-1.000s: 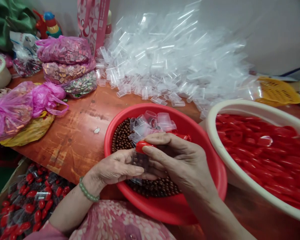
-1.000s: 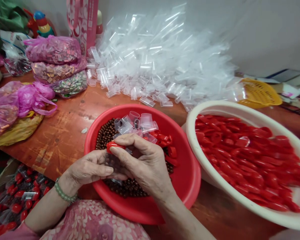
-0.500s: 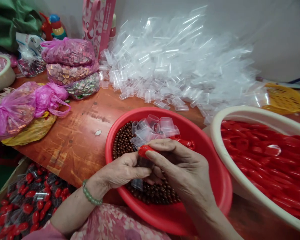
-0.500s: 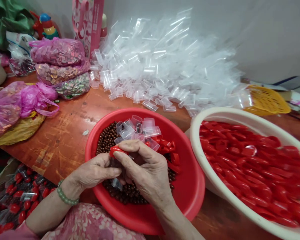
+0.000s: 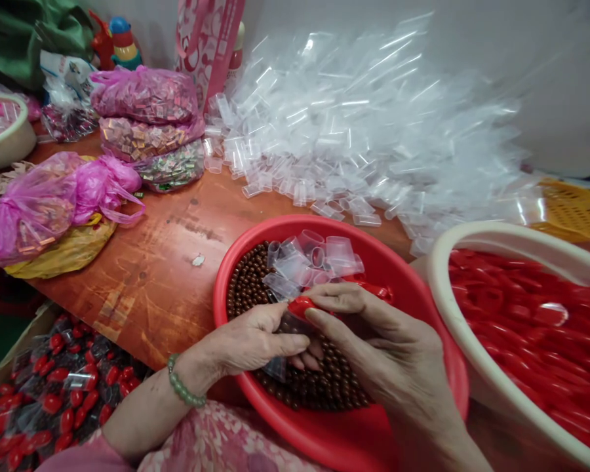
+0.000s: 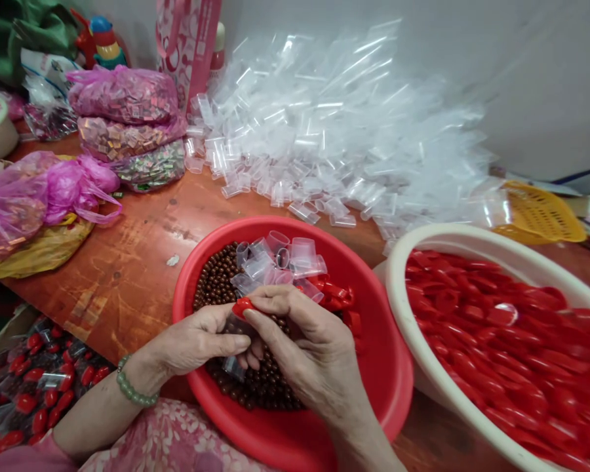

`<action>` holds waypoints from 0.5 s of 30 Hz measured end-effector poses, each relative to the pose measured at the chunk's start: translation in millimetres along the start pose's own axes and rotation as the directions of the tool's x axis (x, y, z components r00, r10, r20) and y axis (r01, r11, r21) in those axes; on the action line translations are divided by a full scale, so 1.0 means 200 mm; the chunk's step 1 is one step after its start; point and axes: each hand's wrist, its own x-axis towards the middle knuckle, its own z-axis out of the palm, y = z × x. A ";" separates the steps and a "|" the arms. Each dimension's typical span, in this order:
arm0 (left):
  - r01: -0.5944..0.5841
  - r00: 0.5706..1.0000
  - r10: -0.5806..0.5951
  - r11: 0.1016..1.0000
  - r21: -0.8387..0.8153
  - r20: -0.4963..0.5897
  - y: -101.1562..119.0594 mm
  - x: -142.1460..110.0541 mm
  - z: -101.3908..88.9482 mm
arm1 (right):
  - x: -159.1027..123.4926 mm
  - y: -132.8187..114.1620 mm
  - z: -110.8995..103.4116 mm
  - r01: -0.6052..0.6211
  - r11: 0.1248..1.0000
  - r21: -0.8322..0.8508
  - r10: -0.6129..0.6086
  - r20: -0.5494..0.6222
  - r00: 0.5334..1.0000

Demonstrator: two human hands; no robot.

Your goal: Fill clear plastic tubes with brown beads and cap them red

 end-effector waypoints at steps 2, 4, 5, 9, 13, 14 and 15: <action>0.017 1.000 -0.017 1.000 0.003 -0.012 0.00 0.00 0.00 | 0.01 0.01 -0.03 0.039 0.999 -0.038 -0.037 0.036 0.999; 0.051 0.998 -0.050 0.998 0.030 -0.029 0.01 0.00 0.01 | 0.02 0.03 -0.06 0.065 0.995 -0.078 -0.059 0.074 0.996; 0.076 0.996 -0.074 0.996 0.053 -0.040 0.01 0.00 0.01 | 0.02 0.04 -0.07 0.077 0.992 -0.098 -0.067 0.101 0.993; 0.147 0.986 -0.137 0.983 0.111 -0.094 0.02 0.00 0.02 | 0.02 0.06 -0.07 0.092 0.987 -0.130 -0.072 0.152 0.986; 0.125 0.990 -0.121 0.991 0.055 -0.073 0.02 0.01 0.02 | -0.02 0.06 -0.03 0.091 0.980 -0.177 -0.088 0.024 0.996; 0.113 0.992 -0.111 0.993 0.043 -0.059 0.02 0.01 0.01 | -0.02 0.06 -0.02 0.091 0.978 -0.189 -0.094 -0.006 0.996; 0.101 0.994 -0.099 0.994 0.032 -0.047 0.02 0.01 0.01 | -0.03 0.05 -0.01 0.087 0.978 -0.191 -0.094 -0.030 0.995</action>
